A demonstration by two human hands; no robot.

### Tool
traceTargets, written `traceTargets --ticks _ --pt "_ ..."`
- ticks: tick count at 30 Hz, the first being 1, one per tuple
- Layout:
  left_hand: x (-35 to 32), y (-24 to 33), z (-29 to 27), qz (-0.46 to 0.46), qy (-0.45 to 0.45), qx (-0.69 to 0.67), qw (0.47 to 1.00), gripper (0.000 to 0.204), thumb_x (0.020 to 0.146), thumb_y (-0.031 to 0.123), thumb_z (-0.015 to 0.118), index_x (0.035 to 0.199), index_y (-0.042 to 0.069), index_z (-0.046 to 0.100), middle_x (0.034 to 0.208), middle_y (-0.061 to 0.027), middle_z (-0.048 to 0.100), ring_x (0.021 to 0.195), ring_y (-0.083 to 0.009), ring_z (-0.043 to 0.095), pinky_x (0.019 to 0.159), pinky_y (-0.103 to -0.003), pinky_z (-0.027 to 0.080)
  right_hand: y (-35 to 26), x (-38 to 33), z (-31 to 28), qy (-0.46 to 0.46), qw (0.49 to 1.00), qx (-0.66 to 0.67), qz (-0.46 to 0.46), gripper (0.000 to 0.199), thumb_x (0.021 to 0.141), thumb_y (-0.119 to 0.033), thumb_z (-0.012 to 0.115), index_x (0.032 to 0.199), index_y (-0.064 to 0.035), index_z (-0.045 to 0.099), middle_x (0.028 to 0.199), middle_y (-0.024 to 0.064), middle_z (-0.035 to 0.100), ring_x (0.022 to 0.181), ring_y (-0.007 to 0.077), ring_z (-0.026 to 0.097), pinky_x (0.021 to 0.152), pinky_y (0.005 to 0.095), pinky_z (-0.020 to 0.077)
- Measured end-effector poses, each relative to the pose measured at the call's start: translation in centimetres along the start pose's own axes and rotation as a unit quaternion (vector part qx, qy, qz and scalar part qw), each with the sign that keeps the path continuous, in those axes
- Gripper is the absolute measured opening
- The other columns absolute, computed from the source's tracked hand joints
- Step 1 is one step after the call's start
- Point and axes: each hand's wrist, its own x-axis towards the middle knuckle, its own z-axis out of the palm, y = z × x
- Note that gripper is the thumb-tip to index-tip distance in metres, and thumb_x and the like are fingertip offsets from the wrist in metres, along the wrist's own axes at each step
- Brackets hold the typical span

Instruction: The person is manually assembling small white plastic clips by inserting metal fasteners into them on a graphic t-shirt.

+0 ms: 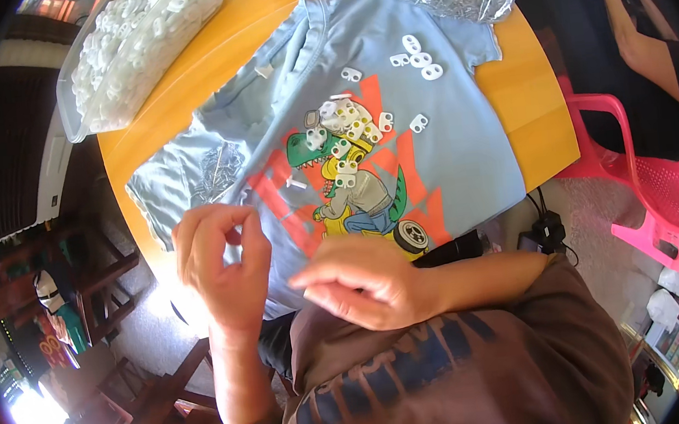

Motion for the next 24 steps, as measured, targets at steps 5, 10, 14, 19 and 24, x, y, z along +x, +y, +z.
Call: traceTargets --ticks 5,10,14,19,24 --pt "-0.1 -0.2 0.0 0.004 -0.009 0.006 1.0 0.017 0.064 -0.005 0.065 0.074 0.008 0.061 0.073 -0.003 0.057 0.061 -0.0161 0.05 0.062 -0.029 0.04 -0.7 0.7 -1.1 0.023 0.964 0.161 0.209 0.019 0.092 -0.006 0.051 0.11 -0.0001 0.054 0.098 0.0021 0.054 0.084 0.0045 0.047 0.072 0.0204 0.0398" --pt "-1.7 0.8 -0.5 0.054 -0.019 -0.029 0.998 0.022 0.061 0.0 0.07 0.08 0.009 0.062 0.075 -0.0045 0.057 0.065 -0.0203 0.053 0.063 -0.033 0.041 -1.5 1.0 -1.1 0.067 0.912 0.278 0.292 0.024 0.092 -0.008 0.053 0.114 0.0005 0.049 0.09 -0.0011 0.054 0.078 0.0014 0.048 0.065 0.0171 0.0399" --pt "-1.8 0.8 -0.5 0.168 -0.014 0.02 0.986 0.022 0.06 0.004 0.072 0.08 0.008 0.062 0.075 -0.0026 0.056 0.063 -0.0179 0.054 0.064 -0.033 0.039 -1.4 1.4 -1.1 0.059 0.897 0.296 0.322 0.018 0.091 -0.011 0.055 0.104 0.002 0.056 0.092 0.0012 0.058 0.078 0.0036 0.051 0.068 0.0178 0.0429" --pt "-2.3 0.8 -1.0 0.208 -0.013 0.041 0.977 0.026 0.06 0.008 0.073 0.085 0.007 0.063 0.078 -0.0025 0.056 0.063 -0.0171 0.052 0.065 -0.033 0.039 -1.2 2.2 -2.0 0.011 0.864 0.332 0.378 0.015 0.089 -0.013 0.058 0.097 -0.0001 0.059 0.083 0.0006 0.059 0.07 0.0047 0.053 0.061 0.0177 0.0429" --pt "-2.1 0.6 -1.3 0.229 -0.019 0.037 0.973 0.029 0.059 0.008 0.073 0.086 0.007 0.064 0.079 -0.002 0.056 0.066 -0.0163 0.052 0.066 -0.033 0.04 -1.4 2.6 -2.1 -0.008 0.863 0.328 0.383 0.012 0.09 -0.013 0.057 0.092 -0.002 0.06 0.076 -0.0005 0.058 0.064 0.0043 0.052 0.055 0.0178 0.041"
